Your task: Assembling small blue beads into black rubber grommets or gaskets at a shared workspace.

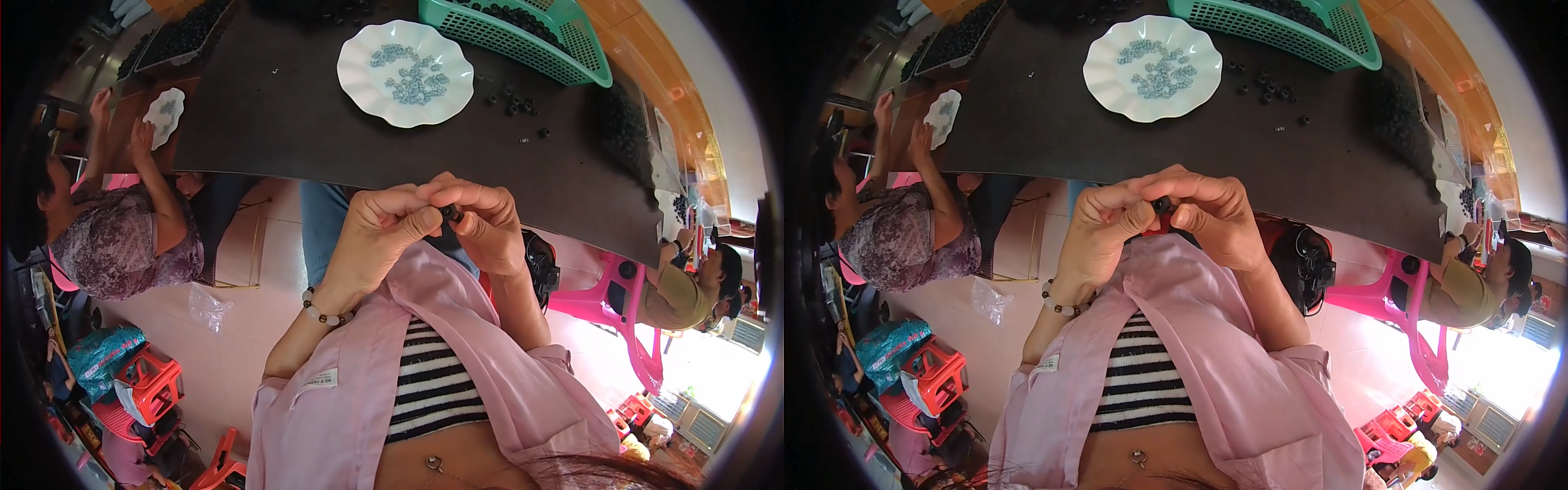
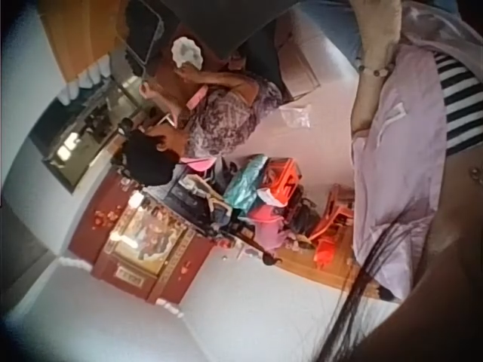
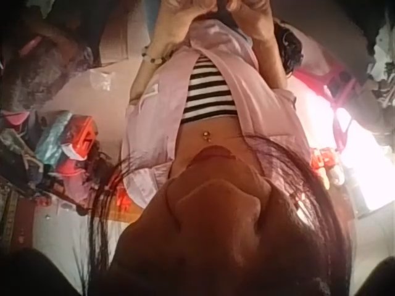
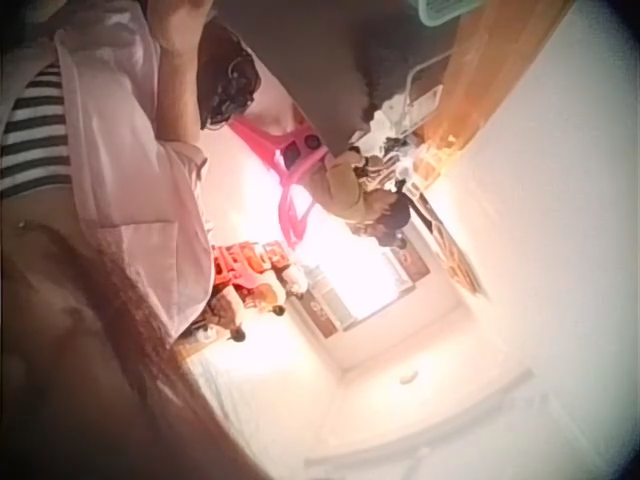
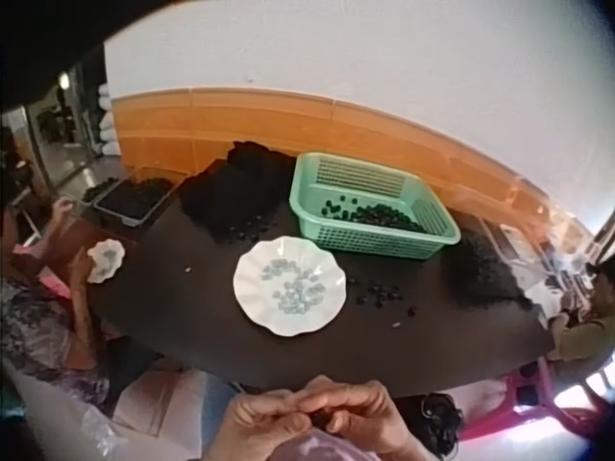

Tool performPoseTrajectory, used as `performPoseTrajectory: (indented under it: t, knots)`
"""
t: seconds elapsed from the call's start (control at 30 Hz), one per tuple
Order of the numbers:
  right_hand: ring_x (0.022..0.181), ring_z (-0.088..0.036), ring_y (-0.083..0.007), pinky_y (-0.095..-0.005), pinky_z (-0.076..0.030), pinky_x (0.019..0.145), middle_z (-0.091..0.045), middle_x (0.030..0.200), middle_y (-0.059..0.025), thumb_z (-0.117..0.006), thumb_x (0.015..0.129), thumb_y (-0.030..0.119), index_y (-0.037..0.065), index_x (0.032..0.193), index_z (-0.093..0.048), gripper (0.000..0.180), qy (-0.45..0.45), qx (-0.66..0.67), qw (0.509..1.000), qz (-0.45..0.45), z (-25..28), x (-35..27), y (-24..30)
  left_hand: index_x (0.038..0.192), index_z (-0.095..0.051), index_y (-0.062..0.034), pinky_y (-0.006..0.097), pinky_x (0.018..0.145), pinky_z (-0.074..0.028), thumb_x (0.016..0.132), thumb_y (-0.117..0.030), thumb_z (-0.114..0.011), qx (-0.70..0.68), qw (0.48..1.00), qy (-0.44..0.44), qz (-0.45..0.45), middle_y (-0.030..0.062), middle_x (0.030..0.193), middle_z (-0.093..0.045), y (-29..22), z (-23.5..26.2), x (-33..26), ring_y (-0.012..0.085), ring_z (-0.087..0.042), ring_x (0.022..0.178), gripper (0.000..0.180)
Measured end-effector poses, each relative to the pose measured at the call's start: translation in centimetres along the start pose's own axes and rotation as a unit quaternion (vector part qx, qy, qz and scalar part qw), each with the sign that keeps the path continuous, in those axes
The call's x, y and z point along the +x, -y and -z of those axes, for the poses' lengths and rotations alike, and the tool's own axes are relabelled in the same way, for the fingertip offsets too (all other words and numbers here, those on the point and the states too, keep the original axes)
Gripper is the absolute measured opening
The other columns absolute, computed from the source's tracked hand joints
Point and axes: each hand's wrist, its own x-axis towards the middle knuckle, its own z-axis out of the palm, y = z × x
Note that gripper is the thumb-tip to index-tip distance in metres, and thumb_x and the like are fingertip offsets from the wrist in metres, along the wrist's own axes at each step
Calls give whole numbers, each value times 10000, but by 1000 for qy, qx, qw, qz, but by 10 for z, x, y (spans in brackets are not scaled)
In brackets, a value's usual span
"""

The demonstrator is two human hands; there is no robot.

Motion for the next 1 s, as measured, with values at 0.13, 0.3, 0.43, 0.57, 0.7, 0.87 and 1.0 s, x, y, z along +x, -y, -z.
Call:
performPoseTrajectory:
  t: [0.13,0.3,0.43,0.57,0.7,0.87,1.0]
  knots:
    - [891,-539,-191,-308,-455,782,-652,1090,-167,-720,827,218,-23,1059,-682,337,-2,-13,1000,9,-1,-4,2,932,-705,23,211,670,-459,878,-83,-674,29,999,19,1,30,811,-604,-2,0,-2,90,-569,730,123]
    - [935,-511,-199,-312,-438,800,-681,1037,-148,-739,805,243,-20,1006,-697,334,-13,-66,998,17,-2,-5,3,942,-704,28,209,670,-455,874,-66,-674,23,999,28,6,27,800,-598,-5,1,-5,87,-565,725,120]
    - [926,-504,-203,-320,-429,811,-690,1014,-128,-742,800,248,-10,971,-703,313,-13,-99,995,32,-5,-8,7,950,-706,18,213,681,-467,861,-91,-690,38,998,40,-4,30,824,-599,-6,-3,-8,90,-572,733,142]
    - [920,-504,-203,-328,-428,812,-693,999,-122,-740,803,252,-4,965,-705,305,-3,-113,993,39,-3,-6,6,981,-702,25,209,664,-454,865,-57,-683,35,999,35,-8,27,801,-594,-5,-2,-8,84,-561,726,144]
    - [918,-503,-205,-326,-435,795,-697,979,-115,-736,809,246,3,966,-706,291,-4,-127,991,44,-2,-5,6,978,-704,23,209,664,-454,865,-52,-682,31,999,31,-6,29,802,-597,-5,-2,-7,85,-562,726,138]
    - [862,-550,-167,-287,-470,769,-656,1067,-142,-716,837,193,-5,984,-697,248,-49,-75,996,25,0,-5,-5,919,-709,24,214,667,-453,864,-59,-684,45,999,4,1,32,795,-602,-4,-3,0,88,-562,725,103]
    - [825,-566,-145,-273,-477,776,-632,1103,-153,-703,850,174,-12,1033,-686,262,-49,-54,997,-2,5,-2,-6,896,-707,25,214,678,-453,869,-77,-684,47,999,-6,1,31,798,-610,4,2,3,89,-562,728,108]
